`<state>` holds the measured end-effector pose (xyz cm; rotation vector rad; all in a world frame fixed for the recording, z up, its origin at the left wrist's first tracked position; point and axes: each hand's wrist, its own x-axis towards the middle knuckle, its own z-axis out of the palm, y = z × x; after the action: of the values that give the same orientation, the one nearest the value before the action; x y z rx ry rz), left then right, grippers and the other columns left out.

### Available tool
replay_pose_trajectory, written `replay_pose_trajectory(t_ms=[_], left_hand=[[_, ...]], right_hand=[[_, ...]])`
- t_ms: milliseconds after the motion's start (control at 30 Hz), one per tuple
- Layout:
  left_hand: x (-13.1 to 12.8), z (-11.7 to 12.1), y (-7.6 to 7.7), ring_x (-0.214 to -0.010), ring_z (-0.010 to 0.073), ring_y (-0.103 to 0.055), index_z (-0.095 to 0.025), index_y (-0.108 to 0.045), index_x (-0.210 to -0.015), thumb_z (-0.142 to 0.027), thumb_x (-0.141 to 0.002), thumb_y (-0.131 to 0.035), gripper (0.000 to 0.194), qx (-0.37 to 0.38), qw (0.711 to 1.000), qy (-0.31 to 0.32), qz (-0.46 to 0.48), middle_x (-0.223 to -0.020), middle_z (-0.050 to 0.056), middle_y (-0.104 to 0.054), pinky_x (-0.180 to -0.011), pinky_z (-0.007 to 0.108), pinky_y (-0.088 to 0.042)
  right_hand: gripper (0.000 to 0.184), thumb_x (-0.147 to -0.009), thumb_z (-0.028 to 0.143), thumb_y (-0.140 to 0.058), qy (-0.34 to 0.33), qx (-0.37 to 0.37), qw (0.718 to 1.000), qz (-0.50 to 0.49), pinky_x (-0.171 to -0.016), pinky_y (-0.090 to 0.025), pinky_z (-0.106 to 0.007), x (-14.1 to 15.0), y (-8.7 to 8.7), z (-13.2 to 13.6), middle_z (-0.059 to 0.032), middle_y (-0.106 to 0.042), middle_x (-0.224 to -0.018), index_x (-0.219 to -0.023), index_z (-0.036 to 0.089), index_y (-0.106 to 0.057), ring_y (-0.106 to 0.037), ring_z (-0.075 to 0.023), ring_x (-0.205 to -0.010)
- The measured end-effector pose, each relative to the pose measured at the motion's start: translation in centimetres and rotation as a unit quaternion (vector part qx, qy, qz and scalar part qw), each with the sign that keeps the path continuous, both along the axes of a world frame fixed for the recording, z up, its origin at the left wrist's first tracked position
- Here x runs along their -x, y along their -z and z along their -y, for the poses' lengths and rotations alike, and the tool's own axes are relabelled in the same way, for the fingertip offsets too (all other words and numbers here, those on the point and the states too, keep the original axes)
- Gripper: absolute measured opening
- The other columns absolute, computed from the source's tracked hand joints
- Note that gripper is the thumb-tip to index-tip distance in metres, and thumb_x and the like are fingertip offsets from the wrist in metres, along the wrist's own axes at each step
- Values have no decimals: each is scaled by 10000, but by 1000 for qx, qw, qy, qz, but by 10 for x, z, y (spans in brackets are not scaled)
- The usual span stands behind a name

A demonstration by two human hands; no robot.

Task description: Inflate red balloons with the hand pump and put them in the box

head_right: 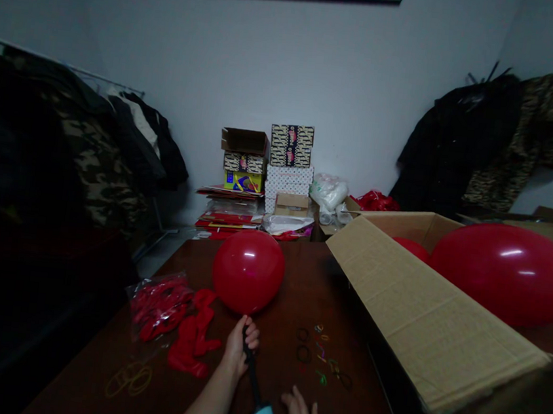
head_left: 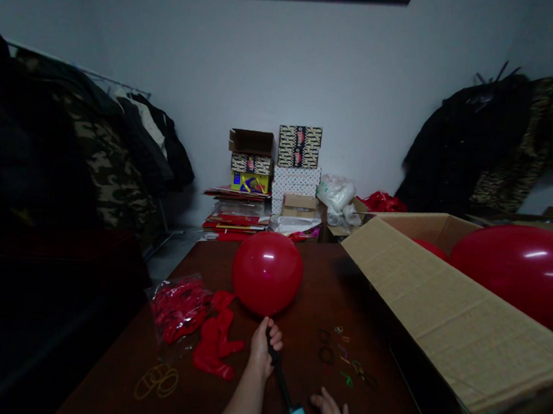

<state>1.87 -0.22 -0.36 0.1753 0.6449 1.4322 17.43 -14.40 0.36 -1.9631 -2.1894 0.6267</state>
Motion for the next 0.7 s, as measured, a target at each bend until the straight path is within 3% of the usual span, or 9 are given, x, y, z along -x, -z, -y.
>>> replay_pose_trajectory(t_ms=[133, 367, 533, 700], left_hand=[[-1, 0, -1, -351, 24, -276, -187, -402, -673, -316, -749, -620, 265, 7, 1000, 1, -3, -497, -89, -319, -338, 146, -139], [0, -2, -2, -349, 27, -267, -196, -381, -662, -363, -698, -662, 329, 10, 1000, 4, -29, -483, -96, -316, -341, 155, -127], [-3, -2, 0, -335, 29, -256, -205, -365, -652, -410, -668, -674, 371, -5, 998, 9, -56, -458, -104, -310, -348, 167, -111], [-6, 1, 0, -324, 29, -246, -205, -362, -641, -406, -675, -661, 362, -2, 998, 9, -57, -449, -103, -306, -351, 176, -89]], right_hand=[[442, -680, 511, -530, -13, -15, 1000, -18, -1095, -97, -568, 10, -19, -11, -98, -490, -1342, -956, 197, -676, -280, -326, -1333], [442, -718, 480, -488, 41, -83, 995, -48, -1112, -91, -504, 40, -41, -40, -98, -525, -1288, -989, 173, -652, -299, -290, -1323], [480, -732, 479, -465, 45, -75, 996, -17, -1117, -91, -493, 46, -35, -39, -115, -551, -1254, -1031, 146, -639, -307, -290, -1319], [486, -701, 490, -530, 16, -87, 996, 0, -1123, -99, -494, 30, -12, -17, -128, -553, -1267, -1005, 132, -657, -288, -319, -1330]])
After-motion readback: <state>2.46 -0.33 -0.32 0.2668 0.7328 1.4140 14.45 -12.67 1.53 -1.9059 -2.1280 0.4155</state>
